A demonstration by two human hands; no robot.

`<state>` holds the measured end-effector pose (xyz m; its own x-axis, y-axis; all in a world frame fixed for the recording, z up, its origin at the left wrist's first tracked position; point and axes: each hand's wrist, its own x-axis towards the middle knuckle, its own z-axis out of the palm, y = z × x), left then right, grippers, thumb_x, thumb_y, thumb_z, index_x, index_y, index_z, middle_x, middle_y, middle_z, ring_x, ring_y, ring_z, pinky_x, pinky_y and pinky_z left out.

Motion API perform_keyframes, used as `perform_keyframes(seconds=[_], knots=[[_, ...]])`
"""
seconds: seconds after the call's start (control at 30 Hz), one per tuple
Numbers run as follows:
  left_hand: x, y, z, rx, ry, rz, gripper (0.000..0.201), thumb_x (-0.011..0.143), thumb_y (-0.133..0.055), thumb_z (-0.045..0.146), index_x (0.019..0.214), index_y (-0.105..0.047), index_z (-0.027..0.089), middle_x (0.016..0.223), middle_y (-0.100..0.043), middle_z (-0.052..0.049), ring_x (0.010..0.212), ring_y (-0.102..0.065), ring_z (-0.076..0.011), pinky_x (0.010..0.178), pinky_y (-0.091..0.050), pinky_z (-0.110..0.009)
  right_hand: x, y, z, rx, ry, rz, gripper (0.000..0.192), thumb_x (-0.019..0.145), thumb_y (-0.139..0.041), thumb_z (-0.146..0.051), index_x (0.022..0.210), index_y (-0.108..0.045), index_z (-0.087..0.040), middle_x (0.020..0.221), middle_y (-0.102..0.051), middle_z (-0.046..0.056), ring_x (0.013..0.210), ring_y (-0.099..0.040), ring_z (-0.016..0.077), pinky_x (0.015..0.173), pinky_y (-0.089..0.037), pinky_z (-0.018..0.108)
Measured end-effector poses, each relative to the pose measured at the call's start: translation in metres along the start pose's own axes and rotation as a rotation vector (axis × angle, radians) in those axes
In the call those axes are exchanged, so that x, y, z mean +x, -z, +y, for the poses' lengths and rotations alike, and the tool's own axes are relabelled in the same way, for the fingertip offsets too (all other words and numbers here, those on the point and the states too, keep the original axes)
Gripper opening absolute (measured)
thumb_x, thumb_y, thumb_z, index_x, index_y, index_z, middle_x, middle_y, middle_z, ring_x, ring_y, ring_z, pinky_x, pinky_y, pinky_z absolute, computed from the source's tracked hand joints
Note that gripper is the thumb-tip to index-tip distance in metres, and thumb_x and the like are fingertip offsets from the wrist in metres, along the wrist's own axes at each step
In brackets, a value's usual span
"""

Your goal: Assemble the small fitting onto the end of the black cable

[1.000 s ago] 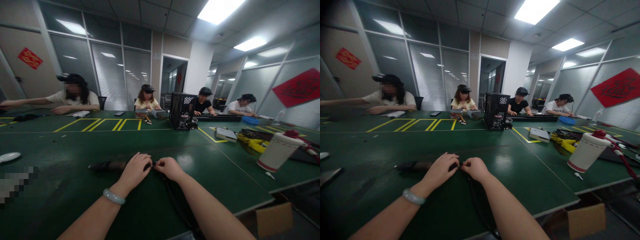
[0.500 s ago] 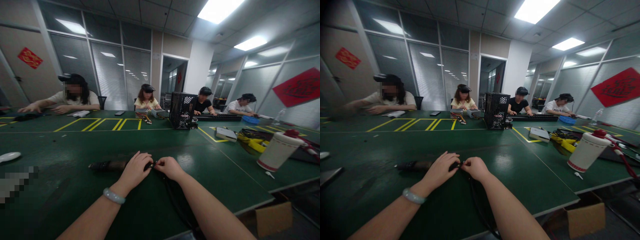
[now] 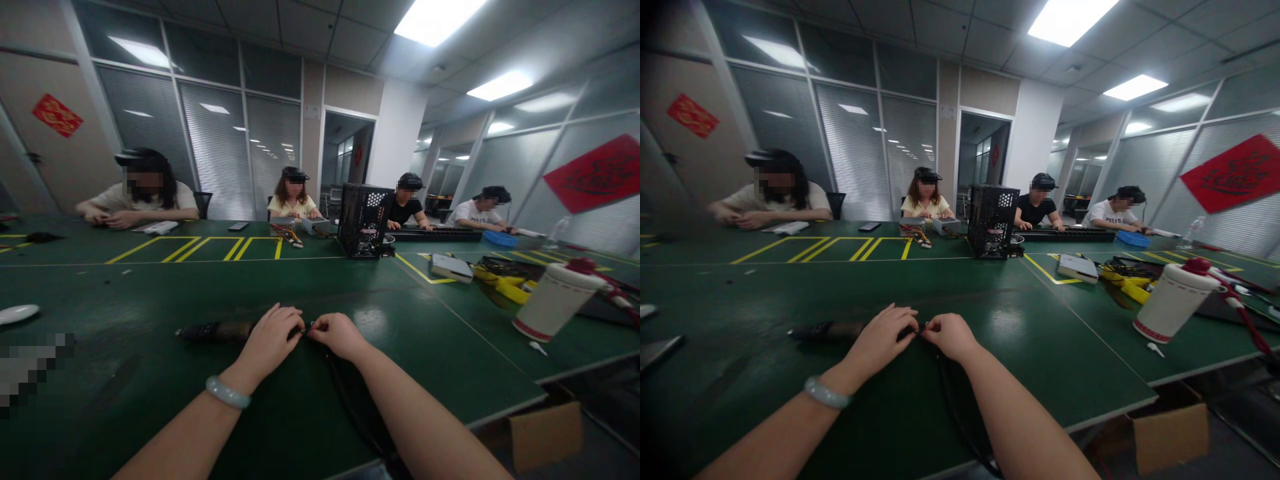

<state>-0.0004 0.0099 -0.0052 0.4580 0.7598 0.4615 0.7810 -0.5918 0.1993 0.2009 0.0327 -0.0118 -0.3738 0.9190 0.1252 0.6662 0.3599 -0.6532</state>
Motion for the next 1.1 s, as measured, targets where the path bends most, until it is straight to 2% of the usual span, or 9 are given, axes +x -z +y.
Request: perform_keyframes(seconds=[0.2, 0.33, 0.43, 0.57, 0.73, 0.9, 1.1], knots=[[-0.0001, 0.0003, 0.0005, -0.007, 0.007, -0.019, 0.012, 0.083, -0.057, 0.023, 0.094, -0.061, 0.025, 0.114, -0.062, -0.001, 0.112, -0.054, -0.0205, 0.11, -0.029, -0.048, -0.0007, 0.0012, -0.0007, 0.013, -0.008, -0.02, 0.019, 0.08, -0.064, -0.036, 0.087, -0.073, -0.022, 0.084, -0.072, 0.001, 0.075, -0.064, 0.0138, 0.065, -0.043, 0.021], [-0.0001, 0.0028, 0.0036, -0.03, 0.051, -0.05, 0.015, 0.086, -0.056, 0.033, 0.097, -0.06, 0.025, 0.102, -0.065, -0.002, 0.097, -0.06, -0.0204, 0.093, -0.043, -0.04, -0.0018, 0.0019, -0.0004, 0.025, -0.002, -0.007, 0.018, 0.079, -0.064, -0.036, 0.087, -0.073, -0.022, 0.085, -0.072, 0.001, 0.076, -0.064, 0.0144, 0.065, -0.043, 0.021], [-0.0003, 0.0034, 0.0045, -0.031, 0.094, -0.06, 0.018, 0.085, -0.056, 0.037, 0.098, -0.06, 0.025, 0.098, -0.065, -0.001, 0.093, -0.061, -0.0204, 0.084, -0.046, -0.036, -0.0021, 0.0021, -0.0005, 0.031, -0.004, -0.009, 0.018, 0.08, -0.064, -0.035, 0.087, -0.073, -0.022, 0.084, -0.072, 0.001, 0.076, -0.064, 0.014, 0.065, -0.043, 0.021], [-0.0006, 0.0015, 0.0026, -0.038, 0.086, -0.078, 0.014, 0.086, -0.054, 0.033, 0.097, -0.061, 0.026, 0.1, -0.065, -0.001, 0.093, -0.061, -0.0199, 0.085, -0.046, -0.035, -0.0016, 0.0019, -0.0005, 0.022, -0.024, -0.018, 0.018, 0.08, -0.064, -0.036, 0.087, -0.073, -0.022, 0.086, -0.072, 0.001, 0.076, -0.064, 0.0138, 0.065, -0.043, 0.021], [-0.0005, 0.0021, 0.0037, -0.047, 0.088, -0.056, 0.02, 0.084, -0.056, 0.031, 0.103, -0.059, 0.026, 0.103, -0.065, -0.002, 0.096, -0.06, -0.0207, 0.086, -0.045, -0.036, -0.0017, 0.0018, 0.0004, 0.035, -0.019, -0.026, 0.019, 0.08, -0.064, -0.038, 0.087, -0.073, -0.022, 0.085, -0.072, 0.0, 0.075, -0.063, 0.0132, 0.065, -0.043, 0.021], [0.0001, 0.0044, 0.0064, -0.025, 0.1, -0.042, 0.013, 0.083, -0.056, 0.031, 0.093, -0.06, 0.024, 0.096, -0.064, -0.002, 0.091, -0.06, -0.0205, 0.083, -0.046, -0.035, -0.0017, 0.0018, -0.0008, 0.018, -0.02, -0.019, 0.019, 0.08, -0.063, -0.037, 0.086, -0.073, -0.022, 0.084, -0.072, 0.001, 0.075, -0.064, 0.0134, 0.062, -0.042, 0.021], [0.0, 0.0031, 0.0053, -0.048, 0.051, -0.042, 0.017, 0.083, -0.054, 0.023, 0.099, -0.059, 0.025, 0.106, -0.063, -0.002, 0.1, -0.059, -0.0206, 0.09, -0.044, -0.037, -0.0018, 0.0016, -0.0009, 0.009, -0.007, -0.013, 0.018, 0.079, -0.064, -0.037, 0.086, -0.073, -0.023, 0.085, -0.072, 0.0, 0.077, -0.064, 0.014, 0.063, -0.043, 0.021]])
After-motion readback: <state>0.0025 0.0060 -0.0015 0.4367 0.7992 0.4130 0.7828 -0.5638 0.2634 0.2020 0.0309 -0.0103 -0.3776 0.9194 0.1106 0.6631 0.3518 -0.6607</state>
